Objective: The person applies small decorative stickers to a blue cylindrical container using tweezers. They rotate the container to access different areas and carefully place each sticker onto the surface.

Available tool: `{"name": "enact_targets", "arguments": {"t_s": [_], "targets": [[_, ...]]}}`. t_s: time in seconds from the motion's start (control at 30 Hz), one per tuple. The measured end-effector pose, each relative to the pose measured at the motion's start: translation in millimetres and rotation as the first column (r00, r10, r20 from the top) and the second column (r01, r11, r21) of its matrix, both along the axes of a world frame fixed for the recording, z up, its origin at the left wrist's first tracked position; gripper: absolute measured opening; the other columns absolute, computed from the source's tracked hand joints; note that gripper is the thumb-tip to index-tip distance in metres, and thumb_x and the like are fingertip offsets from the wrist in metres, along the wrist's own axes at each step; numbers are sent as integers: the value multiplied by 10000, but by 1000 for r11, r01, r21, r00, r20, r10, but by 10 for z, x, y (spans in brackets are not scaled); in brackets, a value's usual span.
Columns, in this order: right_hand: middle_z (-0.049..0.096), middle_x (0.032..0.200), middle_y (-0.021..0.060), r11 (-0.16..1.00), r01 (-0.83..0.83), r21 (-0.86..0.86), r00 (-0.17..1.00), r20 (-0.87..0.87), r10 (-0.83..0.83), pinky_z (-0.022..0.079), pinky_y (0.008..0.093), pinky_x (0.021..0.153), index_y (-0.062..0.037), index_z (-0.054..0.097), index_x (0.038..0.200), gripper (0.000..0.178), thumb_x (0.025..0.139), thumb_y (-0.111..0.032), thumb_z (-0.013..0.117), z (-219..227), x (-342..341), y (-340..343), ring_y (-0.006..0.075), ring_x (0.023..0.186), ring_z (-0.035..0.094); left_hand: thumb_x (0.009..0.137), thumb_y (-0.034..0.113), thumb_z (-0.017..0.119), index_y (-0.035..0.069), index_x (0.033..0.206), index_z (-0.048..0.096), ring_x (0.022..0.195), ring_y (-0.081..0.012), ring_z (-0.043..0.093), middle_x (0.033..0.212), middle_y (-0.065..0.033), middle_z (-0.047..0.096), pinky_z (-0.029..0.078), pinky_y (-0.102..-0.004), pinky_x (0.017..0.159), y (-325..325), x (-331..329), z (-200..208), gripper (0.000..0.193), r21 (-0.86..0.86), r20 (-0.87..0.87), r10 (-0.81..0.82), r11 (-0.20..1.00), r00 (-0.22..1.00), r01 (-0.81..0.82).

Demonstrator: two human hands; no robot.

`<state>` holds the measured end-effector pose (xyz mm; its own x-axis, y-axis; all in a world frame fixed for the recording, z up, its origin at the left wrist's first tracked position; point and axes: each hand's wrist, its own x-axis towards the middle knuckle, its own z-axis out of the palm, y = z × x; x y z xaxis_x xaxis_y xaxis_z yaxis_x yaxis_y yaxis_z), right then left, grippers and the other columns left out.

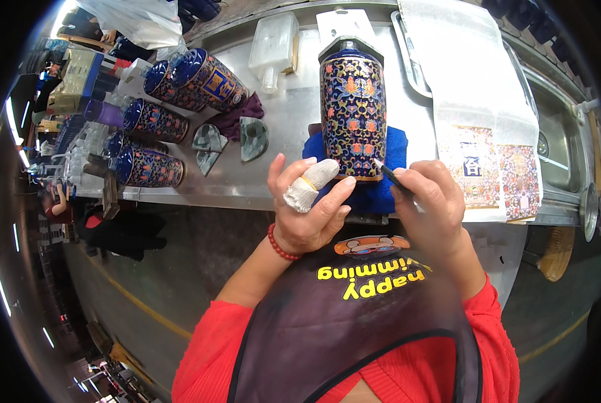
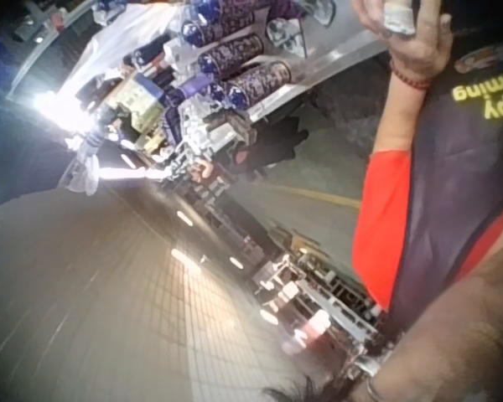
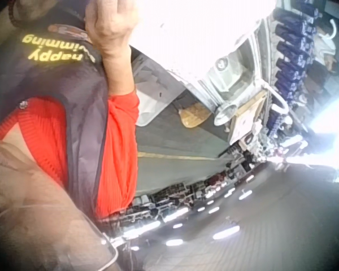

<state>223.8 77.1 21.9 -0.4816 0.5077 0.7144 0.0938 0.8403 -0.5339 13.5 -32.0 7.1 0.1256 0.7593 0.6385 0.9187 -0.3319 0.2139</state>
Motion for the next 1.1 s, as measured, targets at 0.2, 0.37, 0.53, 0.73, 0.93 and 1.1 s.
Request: {"name": "enact_targets", "arguments": {"t_s": [0.2, 0.37, 0.53, 0.73, 0.93, 1.1], "targets": [[577, 847, 86, 993, -111, 36, 986, 127, 105, 489, 384, 633, -17, 697, 1038, 379, 662, 29, 726, 99, -109, -49, 263, 743, 604, 926, 279, 682, 153, 1159, 770, 1193, -289, 528, 1201, -96, 704, 239, -568, 1182, -3, -14, -14, 279, 1, 2, -11, 1000, 1000, 11], [559, 847, 66, 989, -62, 135, 985, 166, 39, 449, 371, 613, -28, 699, 1038, 351, 689, -30, 726, 154, -112, -45, 236, 716, 576, 923, 264, 680, 153, 1167, 765, 1181, -280, 540, 1190, -91, 708, 244, -569, 1178, 5, -16, -43, 281, 12, 4, -10, 1000, 1000, 10], [557, 848, 59, 987, -42, 153, 972, 234, 5, 443, 370, 635, -35, 703, 1055, 362, 693, -45, 723, 188, -96, -63, 227, 712, 571, 904, 259, 697, 152, 1164, 765, 1182, -279, 544, 1187, -85, 709, 245, -574, 1176, 13, -20, -53, 289, 22, 11, -19, 1000, 1000, 18], [566, 858, 73, 995, 27, 95, 986, 163, -43, 435, 389, 632, -36, 699, 1078, 433, 648, 9, 730, 148, -62, -88, 244, 717, 567, 948, 274, 667, 137, 1175, 752, 1188, -338, 557, 1202, -125, 691, 246, -548, 1188, 66, -18, 34, 279, 2, 87, -40, 999, 995, 40], [590, 876, 101, 996, 93, -10, 990, 107, -91, 441, 399, 630, -36, 687, 1102, 482, 632, 54, 744, 58, -15, -77, 283, 722, 558, 871, 277, 720, 150, 1239, 732, 1251, -336, 498, 1247, -126, 667, 227, -576, 1173, 173, 49, 115, 389, -68, 92, 30, 997, 995, -24], [598, 874, 104, 993, 107, -44, 991, 81, -103, 448, 395, 630, -34, 682, 1108, 450, 674, 54, 760, 21, 10, -69, 290, 732, 561, 867, 289, 727, 173, 1239, 747, 1244, -343, 489, 1285, -128, 657, 216, -573, 1180, 162, 84, 108, 390, -60, 19, -3, 998, 1000, 4]]}}
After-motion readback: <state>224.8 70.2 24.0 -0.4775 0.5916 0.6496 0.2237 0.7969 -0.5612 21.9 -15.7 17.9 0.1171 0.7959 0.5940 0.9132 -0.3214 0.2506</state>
